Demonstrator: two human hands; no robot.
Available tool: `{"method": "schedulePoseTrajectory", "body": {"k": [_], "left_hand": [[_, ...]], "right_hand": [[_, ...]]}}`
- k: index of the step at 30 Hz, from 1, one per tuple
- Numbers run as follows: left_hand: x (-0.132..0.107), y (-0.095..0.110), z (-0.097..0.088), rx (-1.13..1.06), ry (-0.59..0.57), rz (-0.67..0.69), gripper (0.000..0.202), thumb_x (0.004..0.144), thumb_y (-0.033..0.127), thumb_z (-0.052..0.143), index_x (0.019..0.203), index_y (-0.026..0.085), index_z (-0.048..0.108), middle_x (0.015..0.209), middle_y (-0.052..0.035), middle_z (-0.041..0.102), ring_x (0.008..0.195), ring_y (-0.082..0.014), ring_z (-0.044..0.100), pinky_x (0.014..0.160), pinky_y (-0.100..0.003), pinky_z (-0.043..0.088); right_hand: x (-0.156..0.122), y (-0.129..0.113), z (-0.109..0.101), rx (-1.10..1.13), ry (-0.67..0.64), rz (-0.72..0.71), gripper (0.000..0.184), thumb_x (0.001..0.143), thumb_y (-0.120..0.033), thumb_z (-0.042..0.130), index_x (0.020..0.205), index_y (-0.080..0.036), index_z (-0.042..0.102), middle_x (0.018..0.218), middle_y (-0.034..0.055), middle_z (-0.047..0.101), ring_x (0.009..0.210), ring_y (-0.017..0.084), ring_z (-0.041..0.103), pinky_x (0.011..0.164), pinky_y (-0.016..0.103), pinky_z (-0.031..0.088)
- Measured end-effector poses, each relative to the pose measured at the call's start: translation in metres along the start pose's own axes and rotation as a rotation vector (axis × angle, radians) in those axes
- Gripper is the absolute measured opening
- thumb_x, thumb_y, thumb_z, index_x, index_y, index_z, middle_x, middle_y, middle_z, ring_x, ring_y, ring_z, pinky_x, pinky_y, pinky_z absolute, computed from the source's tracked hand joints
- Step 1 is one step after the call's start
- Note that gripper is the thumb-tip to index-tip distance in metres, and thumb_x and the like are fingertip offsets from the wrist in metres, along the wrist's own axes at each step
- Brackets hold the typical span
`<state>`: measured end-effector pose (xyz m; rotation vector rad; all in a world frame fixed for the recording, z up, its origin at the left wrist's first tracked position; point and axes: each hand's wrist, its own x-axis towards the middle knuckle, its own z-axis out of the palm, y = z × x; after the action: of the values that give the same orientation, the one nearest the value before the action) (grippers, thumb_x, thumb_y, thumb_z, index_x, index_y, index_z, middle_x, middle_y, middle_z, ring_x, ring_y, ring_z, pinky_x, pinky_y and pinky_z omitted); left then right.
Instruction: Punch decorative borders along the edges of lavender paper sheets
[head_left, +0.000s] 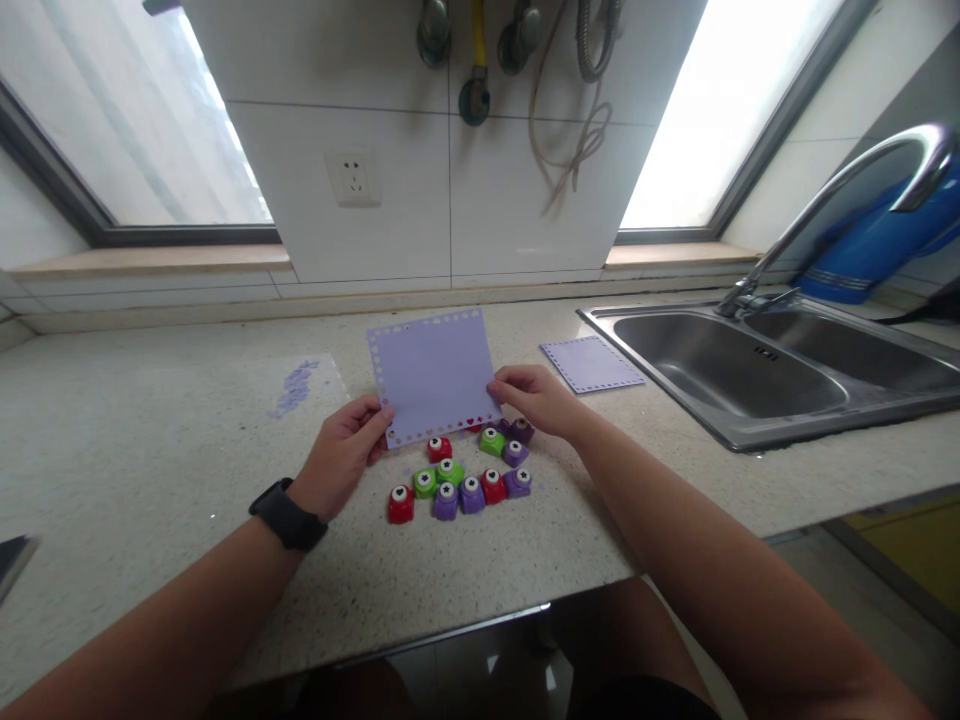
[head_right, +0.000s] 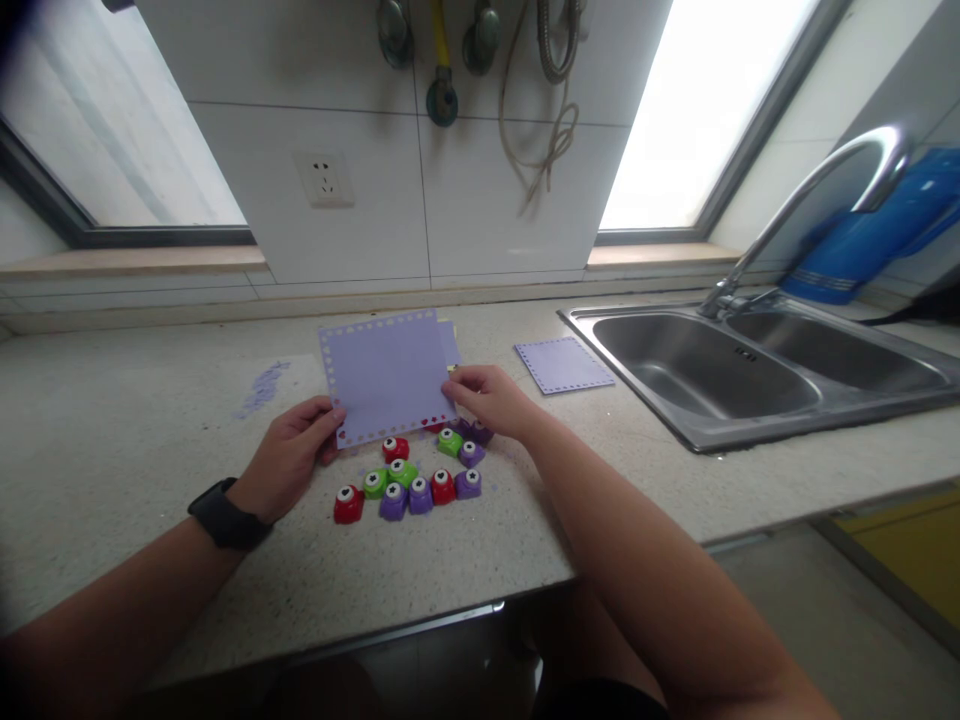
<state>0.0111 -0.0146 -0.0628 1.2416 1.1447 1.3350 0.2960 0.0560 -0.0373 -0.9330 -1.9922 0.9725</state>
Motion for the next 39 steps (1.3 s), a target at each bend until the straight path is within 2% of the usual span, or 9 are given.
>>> {"method": "schedulePoseTrajectory", "body": {"k": [13, 39], "left_hand": [[-0.001, 0.003, 0.001, 0.003, -0.001, -0.005, 0.023, 0.083, 0.038, 0.076, 0.085, 0.017, 0.068, 0.059, 0.0056, 0.054, 0.049, -0.0060, 0.043, 0.046, -0.017, 0.033], [0.003, -0.008, -0.005, -0.057, -0.037, -0.009, 0.018, 0.087, 0.036, 0.072, 0.085, 0.019, 0.066, 0.070, 0.0035, 0.054, 0.055, -0.0080, 0.044, 0.046, -0.018, 0.036]], "right_hand": [[0.000, 0.000, -0.001, 0.005, 0.003, -0.004, 0.029, 0.093, -0.040, 0.059, 0.074, -0.019, 0.065, 0.072, 0.0012, 0.061, 0.070, 0.016, 0.055, 0.071, 0.034, 0.045], [-0.001, -0.005, 0.000, 0.022, 0.001, -0.010, 0.030, 0.093, -0.040, 0.058, 0.073, -0.018, 0.064, 0.069, 0.0001, 0.058, 0.068, 0.015, 0.053, 0.069, 0.033, 0.041]]}}
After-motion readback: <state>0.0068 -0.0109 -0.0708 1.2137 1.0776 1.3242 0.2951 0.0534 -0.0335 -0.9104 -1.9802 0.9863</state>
